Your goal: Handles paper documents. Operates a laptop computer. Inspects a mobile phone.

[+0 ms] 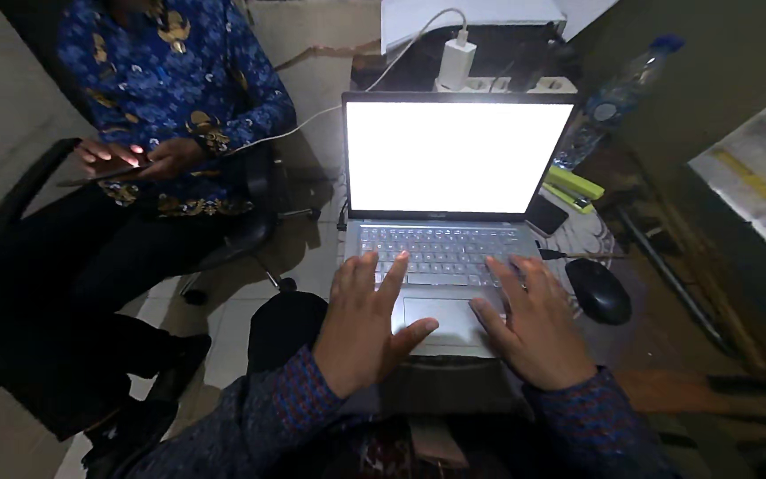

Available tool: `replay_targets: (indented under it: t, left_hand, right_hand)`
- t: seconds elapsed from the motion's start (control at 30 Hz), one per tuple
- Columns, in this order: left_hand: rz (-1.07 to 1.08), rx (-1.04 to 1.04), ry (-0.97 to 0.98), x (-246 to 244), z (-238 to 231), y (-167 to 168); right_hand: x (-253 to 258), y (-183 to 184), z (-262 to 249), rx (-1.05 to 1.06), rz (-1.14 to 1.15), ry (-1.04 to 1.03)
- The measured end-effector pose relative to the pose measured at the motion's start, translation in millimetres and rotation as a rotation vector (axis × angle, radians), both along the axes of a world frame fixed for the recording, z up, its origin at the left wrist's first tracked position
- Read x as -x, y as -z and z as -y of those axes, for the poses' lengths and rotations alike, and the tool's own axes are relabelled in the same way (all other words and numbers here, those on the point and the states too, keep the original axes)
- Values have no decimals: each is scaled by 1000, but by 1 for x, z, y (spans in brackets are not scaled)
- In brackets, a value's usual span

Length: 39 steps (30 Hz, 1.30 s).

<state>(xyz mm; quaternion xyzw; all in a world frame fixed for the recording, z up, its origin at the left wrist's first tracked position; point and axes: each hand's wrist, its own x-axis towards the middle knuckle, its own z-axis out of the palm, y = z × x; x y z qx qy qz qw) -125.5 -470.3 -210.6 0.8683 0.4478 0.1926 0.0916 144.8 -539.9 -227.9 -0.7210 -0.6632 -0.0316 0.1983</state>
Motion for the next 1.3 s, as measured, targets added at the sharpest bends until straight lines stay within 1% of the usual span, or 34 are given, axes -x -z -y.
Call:
replay_targets:
  t: [0.17,0.3,0.5,0.6,1.3]
  left_hand:
    - [-11,-94,13,8,14,8]
    - [-12,-119,6,7,16,10]
    - [-4,-89,11,7,17,10]
    - [-7,-100,15,8,16,11]
    - [30,-117,29,9,16,11]
  right_hand:
    - [0,2,3,-41,-32,-5]
    - [-1,2,4,-39,-28,-2]
    - [0,-1,6,-31,-40,7]
    - [0,-2,5,-7,-37,12]
    - [3,0,5,-30,-23,18]
